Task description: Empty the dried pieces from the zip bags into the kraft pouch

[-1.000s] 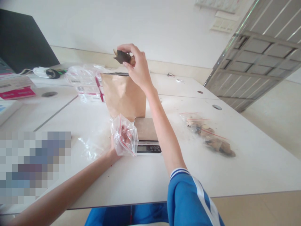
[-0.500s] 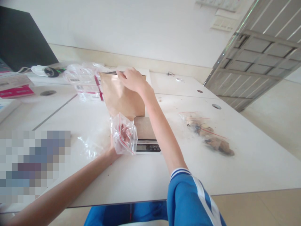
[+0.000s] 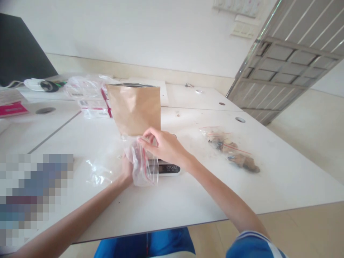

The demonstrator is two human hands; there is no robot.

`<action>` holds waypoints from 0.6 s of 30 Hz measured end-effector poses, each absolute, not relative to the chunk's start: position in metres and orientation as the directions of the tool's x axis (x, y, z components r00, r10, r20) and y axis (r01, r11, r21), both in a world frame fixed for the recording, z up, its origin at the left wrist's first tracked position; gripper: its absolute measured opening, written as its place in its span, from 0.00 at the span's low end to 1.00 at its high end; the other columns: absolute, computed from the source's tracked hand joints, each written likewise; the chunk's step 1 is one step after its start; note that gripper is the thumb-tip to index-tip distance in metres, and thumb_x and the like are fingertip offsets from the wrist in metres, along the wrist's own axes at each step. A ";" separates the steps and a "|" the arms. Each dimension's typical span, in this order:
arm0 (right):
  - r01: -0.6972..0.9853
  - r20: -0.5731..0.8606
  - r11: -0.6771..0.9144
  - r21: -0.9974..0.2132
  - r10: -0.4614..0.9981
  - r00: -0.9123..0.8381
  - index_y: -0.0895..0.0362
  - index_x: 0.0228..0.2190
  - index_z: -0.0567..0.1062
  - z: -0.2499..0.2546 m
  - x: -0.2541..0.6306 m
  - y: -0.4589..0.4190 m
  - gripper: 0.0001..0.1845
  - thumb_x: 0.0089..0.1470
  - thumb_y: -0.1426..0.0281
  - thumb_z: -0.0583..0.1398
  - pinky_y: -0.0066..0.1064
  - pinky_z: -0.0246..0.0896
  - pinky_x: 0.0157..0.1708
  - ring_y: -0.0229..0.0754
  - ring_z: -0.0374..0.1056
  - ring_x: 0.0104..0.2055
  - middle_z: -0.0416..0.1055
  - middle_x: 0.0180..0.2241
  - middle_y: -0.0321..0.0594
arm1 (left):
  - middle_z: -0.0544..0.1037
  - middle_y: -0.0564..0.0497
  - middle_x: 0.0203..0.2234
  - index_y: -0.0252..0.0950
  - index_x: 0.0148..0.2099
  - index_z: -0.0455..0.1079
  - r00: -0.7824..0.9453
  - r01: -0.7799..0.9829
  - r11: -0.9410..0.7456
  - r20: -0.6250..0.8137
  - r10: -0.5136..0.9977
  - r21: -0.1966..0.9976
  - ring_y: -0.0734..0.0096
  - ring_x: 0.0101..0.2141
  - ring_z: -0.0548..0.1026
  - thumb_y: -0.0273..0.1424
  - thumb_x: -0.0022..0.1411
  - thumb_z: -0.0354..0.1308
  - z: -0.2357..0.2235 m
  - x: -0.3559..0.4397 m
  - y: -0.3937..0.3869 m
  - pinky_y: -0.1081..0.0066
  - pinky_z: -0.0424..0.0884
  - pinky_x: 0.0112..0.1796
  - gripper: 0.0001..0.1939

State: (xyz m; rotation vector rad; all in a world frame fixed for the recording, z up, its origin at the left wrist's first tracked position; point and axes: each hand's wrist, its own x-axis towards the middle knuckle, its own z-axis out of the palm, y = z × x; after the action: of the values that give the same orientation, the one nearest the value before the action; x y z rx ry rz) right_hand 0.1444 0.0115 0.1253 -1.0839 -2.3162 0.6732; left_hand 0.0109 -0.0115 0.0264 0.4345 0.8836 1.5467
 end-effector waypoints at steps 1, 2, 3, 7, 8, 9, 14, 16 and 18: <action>0.547 0.202 0.519 -0.657 0.820 -0.535 0.55 0.37 0.70 0.120 0.154 0.007 0.18 0.59 0.55 0.51 0.28 0.59 0.32 0.37 0.66 0.30 0.71 0.31 0.36 | 0.67 0.60 0.14 0.36 0.24 0.65 -0.211 -0.641 0.012 -0.191 0.959 0.768 0.83 0.13 0.63 0.27 0.57 0.59 0.029 0.014 -0.014 0.82 0.58 0.15 0.10; 0.532 0.210 0.482 -0.696 0.845 -0.491 0.56 0.34 0.71 0.116 0.163 0.004 0.18 0.60 0.56 0.51 0.28 0.58 0.31 0.37 0.65 0.29 0.70 0.28 0.36 | 0.67 0.60 0.13 0.35 0.24 0.65 -0.218 -0.618 0.003 -0.175 0.960 0.786 0.83 0.12 0.61 0.28 0.57 0.59 0.032 0.017 -0.016 0.82 0.55 0.13 0.10; 0.511 0.229 0.450 -0.732 0.869 -0.438 0.56 0.32 0.71 0.114 0.171 0.002 0.18 0.60 0.57 0.50 0.28 0.58 0.31 0.37 0.64 0.28 0.69 0.27 0.36 | 0.66 0.60 0.11 0.35 0.23 0.66 -0.209 -0.590 0.005 -0.159 0.965 0.807 0.82 0.10 0.60 0.29 0.58 0.58 0.036 0.019 -0.018 0.81 0.52 0.11 0.11; 0.436 0.297 0.367 -0.822 0.929 -0.221 0.56 0.30 0.70 0.117 0.194 -0.002 0.18 0.58 0.54 0.52 0.30 0.59 0.28 0.39 0.63 0.26 0.67 0.26 0.37 | 0.61 0.59 0.06 0.36 0.24 0.66 -0.124 -0.362 -0.031 -0.015 0.992 0.932 0.80 0.06 0.56 0.43 0.61 0.53 0.048 0.023 -0.026 0.79 0.45 0.08 0.20; 0.426 0.301 0.353 -0.833 0.935 -0.188 0.55 0.30 0.70 0.118 0.197 -0.004 0.19 0.58 0.53 0.53 0.30 0.59 0.27 0.39 0.63 0.26 0.68 0.26 0.37 | 0.60 0.59 0.06 0.36 0.25 0.66 -0.095 -0.300 -0.069 0.042 0.995 0.951 0.80 0.06 0.56 0.47 0.61 0.52 0.051 0.023 -0.028 0.80 0.46 0.08 0.21; 0.420 0.304 0.342 -0.841 0.940 -0.157 0.55 0.30 0.70 0.118 0.200 -0.006 0.19 0.58 0.53 0.53 0.31 0.59 0.27 0.39 0.63 0.25 0.68 0.26 0.38 | 0.61 0.59 0.06 0.36 0.28 0.67 -0.052 -0.249 -0.105 0.095 0.994 0.963 0.80 0.06 0.56 0.50 0.59 0.52 0.054 0.022 -0.031 0.81 0.46 0.08 0.21; 0.290 0.338 0.359 -0.887 0.933 -0.122 0.52 0.39 0.66 0.105 0.199 -0.027 0.22 0.55 0.47 0.52 0.33 0.62 0.31 0.42 0.66 0.31 0.69 0.31 0.39 | 0.68 0.59 0.11 0.38 0.39 0.66 0.104 -0.082 -0.145 0.153 0.983 0.986 0.80 0.07 0.59 0.53 0.55 0.55 0.076 0.014 -0.046 0.82 0.51 0.08 0.23; 0.169 0.253 0.309 -0.936 0.923 -0.288 0.51 0.47 0.60 0.095 0.191 -0.039 0.30 0.51 0.45 0.57 0.33 0.64 0.33 0.43 0.68 0.37 0.70 0.37 0.41 | 0.68 0.58 0.12 0.37 0.37 0.67 -0.038 -0.091 -0.172 0.169 0.985 0.981 0.80 0.08 0.61 0.56 0.55 0.52 0.083 0.011 -0.051 0.82 0.52 0.08 0.25; 0.097 0.088 0.154 -0.983 0.867 -0.491 0.51 0.49 0.58 0.084 0.179 -0.052 0.34 0.48 0.48 0.61 0.32 0.64 0.32 0.41 0.70 0.35 0.72 0.36 0.40 | 0.70 0.57 0.15 0.36 0.35 0.68 -0.163 -0.095 -0.186 0.169 0.972 0.978 0.81 0.08 0.61 0.57 0.55 0.50 0.087 0.005 -0.054 0.81 0.52 0.08 0.27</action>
State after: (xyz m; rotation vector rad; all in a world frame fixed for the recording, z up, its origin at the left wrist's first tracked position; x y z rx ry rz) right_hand 0.1794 -0.0516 0.0845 -0.9264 -1.7361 1.4023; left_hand 0.0054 -0.0545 0.0866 1.1784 1.1478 1.5063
